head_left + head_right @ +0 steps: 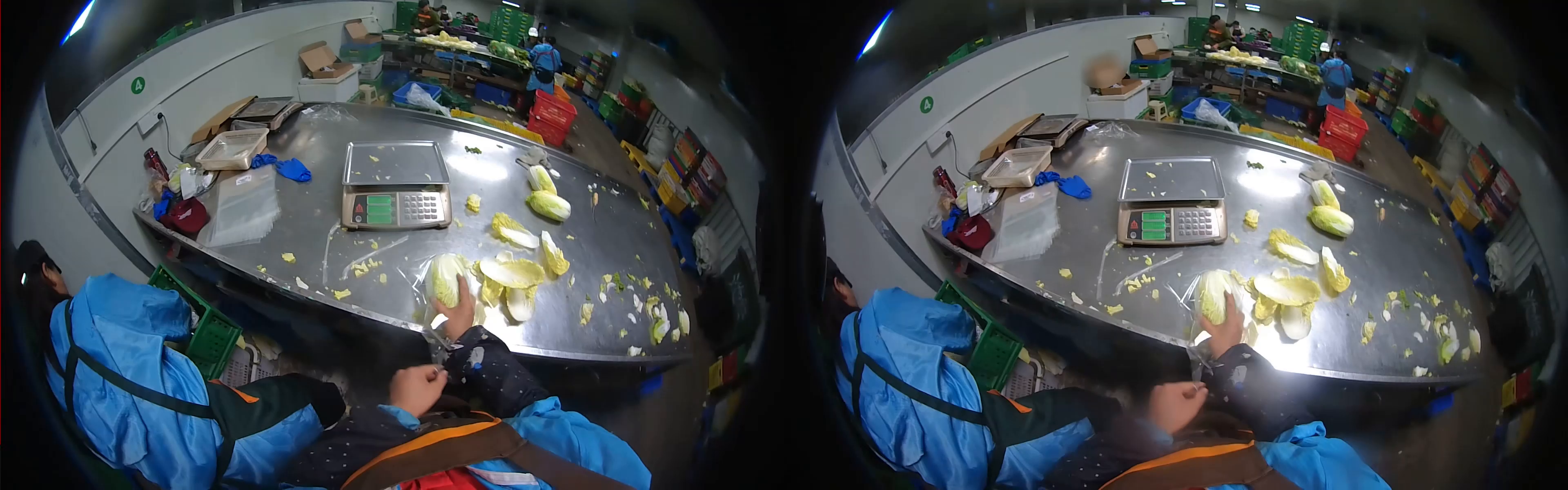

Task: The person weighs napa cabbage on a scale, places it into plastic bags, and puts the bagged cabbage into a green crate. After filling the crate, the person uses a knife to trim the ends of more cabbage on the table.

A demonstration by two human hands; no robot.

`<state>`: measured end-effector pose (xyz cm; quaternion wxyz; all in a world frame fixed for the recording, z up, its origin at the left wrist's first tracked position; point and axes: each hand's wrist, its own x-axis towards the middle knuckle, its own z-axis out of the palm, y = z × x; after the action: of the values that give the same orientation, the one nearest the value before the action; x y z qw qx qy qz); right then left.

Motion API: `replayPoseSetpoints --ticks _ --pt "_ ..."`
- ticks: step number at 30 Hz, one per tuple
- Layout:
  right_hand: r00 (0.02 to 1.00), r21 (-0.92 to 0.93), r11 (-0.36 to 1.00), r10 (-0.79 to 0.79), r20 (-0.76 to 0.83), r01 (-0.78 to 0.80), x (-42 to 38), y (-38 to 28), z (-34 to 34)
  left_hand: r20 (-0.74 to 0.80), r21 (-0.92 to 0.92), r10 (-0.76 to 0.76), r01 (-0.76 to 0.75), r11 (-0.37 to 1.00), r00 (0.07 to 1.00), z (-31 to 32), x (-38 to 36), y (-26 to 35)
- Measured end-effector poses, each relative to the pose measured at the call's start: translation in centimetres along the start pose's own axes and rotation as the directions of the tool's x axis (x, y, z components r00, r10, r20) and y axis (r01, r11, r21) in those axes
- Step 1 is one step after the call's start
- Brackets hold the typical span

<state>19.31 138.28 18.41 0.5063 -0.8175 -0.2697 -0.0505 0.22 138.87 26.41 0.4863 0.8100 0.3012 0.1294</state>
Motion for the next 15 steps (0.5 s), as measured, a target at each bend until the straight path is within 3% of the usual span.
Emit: replayPoseSetpoints --ticks 1,2,3,5,7,8,9,10,11,12,13,14,15 --pt "0.999 -0.113 0.994 0.017 0.049 -0.011 -0.6 0.7 0.1 -0.065 -0.038 -0.052 0.05 0.998 0.997 -0.5 0.3 0.1" --pt "0.998 -0.114 0.993 0.033 0.046 -0.028 -1.0 1.4 0.5 -0.034 -0.094 -0.116 0.112 0.989 0.993 -0.5 0.9 -0.3" --pt "0.994 -0.13 0.991 -0.009 0.105 0.023 -1.2 1.8 0.7 0.053 -0.161 -0.127 0.134 0.978 0.99 -0.2 1.4 -1.1" --pt "0.986 -0.149 0.987 -0.039 0.163 0.064 -1.5 1.4 -0.3 0.218 -0.47 -0.186 0.27 0.84 0.958 0.3 1.3 -1.5" --pt "0.905 -0.324 0.921 -0.066 0.42 0.217 -1.7 -2.6 -4.1 0.275 -0.568 -0.174 0.306 0.764 0.945 0.5 1.0 -2.5" --pt "0.857 -0.184 0.933 -0.191 0.478 0.31 -1.8 -3.1 -5.8 0.322 -0.657 -0.155 0.338 0.674 0.934 0.4 0.9 -3.0" --pt "0.786 -0.033 0.999 0.005 0.619 0.019 -2.2 -5.9 -8.1 0.331 -0.654 -0.153 0.344 0.674 0.931 -0.1 0.8 -3.3" --pt "0.702 0.102 0.987 0.016 0.712 -0.126 -2.8 -6.8 -9.3 0.345 -0.488 -0.153 0.316 0.814 0.926 -0.6 0.6 -3.6" --pt "0.639 0.169 0.971 -0.02 0.769 -0.172 -3.9 -7.7 -10.0 0.365 -0.295 -0.157 0.273 0.916 0.918 -0.8 0.1 -3.9" --pt "0.614 0.166 0.984 -0.096 0.783 -0.058 -4.7 -8.0 -9.9 0.33 -0.348 -0.027 0.149 0.926 0.943 0.1 0.0 -5.4" --pt "0.581 0.167 0.984 -0.168 0.797 0.056 -5.5 -8.2 -9.7 0.348 -0.34 -0.03 0.156 0.927 0.937 0.7 -0.2 -6.8" --pt "0.589 0.163 0.986 -0.157 0.792 0.043 -6.0 -8.4 -9.6 0.374 -0.309 -0.061 0.186 0.933 0.926 0.5 -0.2 -7.0" --pt "0.568 0.155 0.986 -0.091 0.818 -0.066 -6.3 -8.5 -9.4 0.393 -0.278 -0.088 0.21 0.937 0.915 0.0 0.0 -7.2"
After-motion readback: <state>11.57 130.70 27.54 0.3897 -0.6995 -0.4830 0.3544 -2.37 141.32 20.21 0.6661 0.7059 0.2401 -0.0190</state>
